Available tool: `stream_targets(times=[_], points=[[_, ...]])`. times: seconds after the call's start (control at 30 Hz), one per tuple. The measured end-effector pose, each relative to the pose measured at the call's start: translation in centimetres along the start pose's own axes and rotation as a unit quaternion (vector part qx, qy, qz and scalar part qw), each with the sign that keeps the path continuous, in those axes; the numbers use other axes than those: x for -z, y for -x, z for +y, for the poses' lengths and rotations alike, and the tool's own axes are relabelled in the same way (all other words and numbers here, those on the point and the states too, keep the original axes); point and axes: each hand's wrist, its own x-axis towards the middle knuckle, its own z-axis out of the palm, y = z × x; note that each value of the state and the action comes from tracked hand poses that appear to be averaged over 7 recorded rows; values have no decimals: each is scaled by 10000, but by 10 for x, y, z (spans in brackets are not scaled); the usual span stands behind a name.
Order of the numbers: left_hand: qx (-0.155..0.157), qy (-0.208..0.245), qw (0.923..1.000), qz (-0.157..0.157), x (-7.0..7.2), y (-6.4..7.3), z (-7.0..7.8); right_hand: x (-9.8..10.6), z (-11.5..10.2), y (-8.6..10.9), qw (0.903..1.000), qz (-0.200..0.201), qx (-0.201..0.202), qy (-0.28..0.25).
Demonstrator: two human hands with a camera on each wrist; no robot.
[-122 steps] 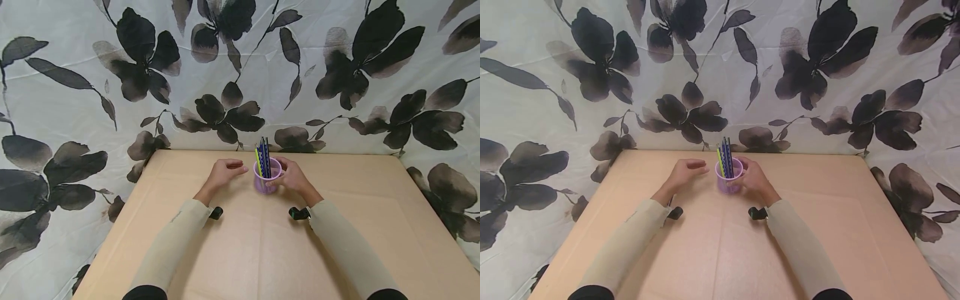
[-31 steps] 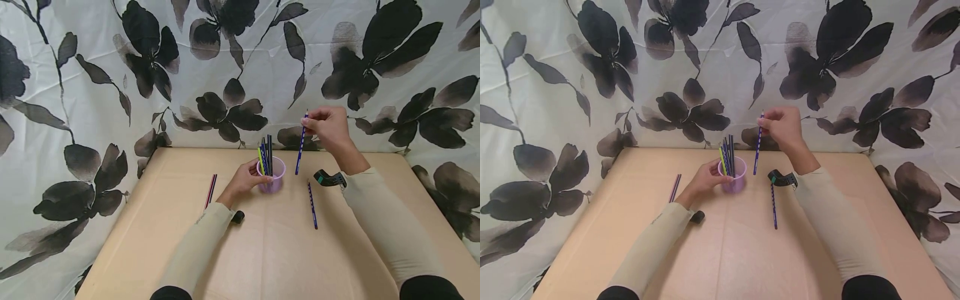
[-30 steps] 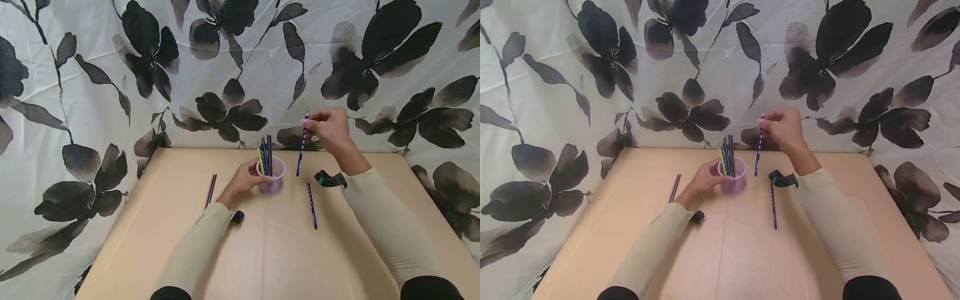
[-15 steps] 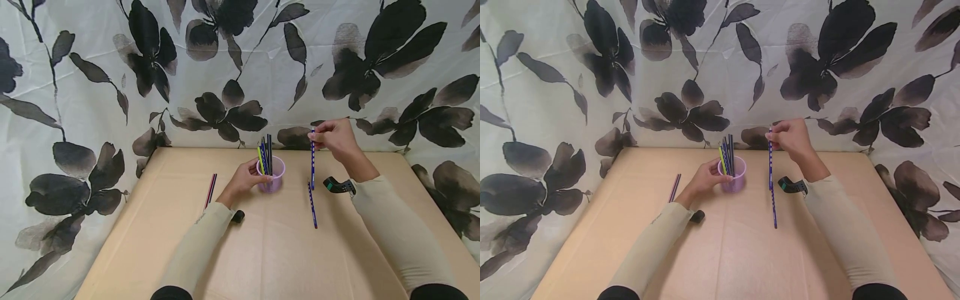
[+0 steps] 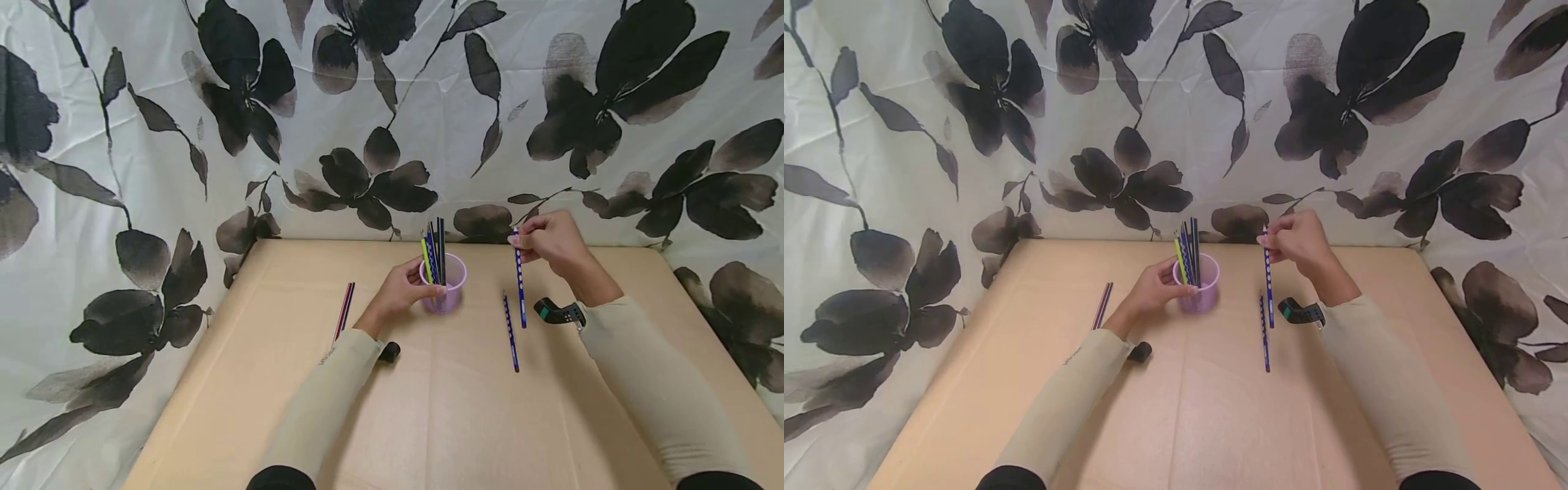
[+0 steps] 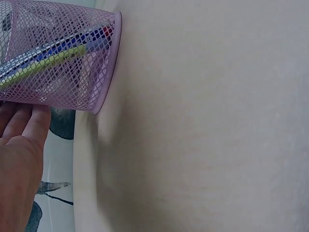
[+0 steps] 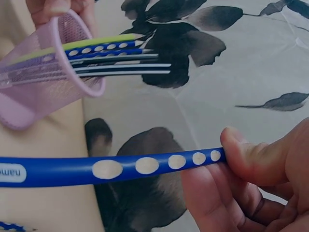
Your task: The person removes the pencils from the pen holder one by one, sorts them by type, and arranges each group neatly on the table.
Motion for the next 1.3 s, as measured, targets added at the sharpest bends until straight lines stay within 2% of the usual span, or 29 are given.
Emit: stream_targets(times=[0.2,0.43,0.93,1.3], points=[[-71,81,9999,-23,-1,-1,1,-1,15,-1,9996,-122,-204,120],[-16,29,10000,38,-1,-2,0,-3,33,-2,9988,-251,-410,48],[-18,56,10000,9,-2,-3,-2,-4,65,-2,9966,-374,-683,269],[2,109,9999,24,-3,-3,-1,-6,83,-3,9925,-677,-1021,-17]])
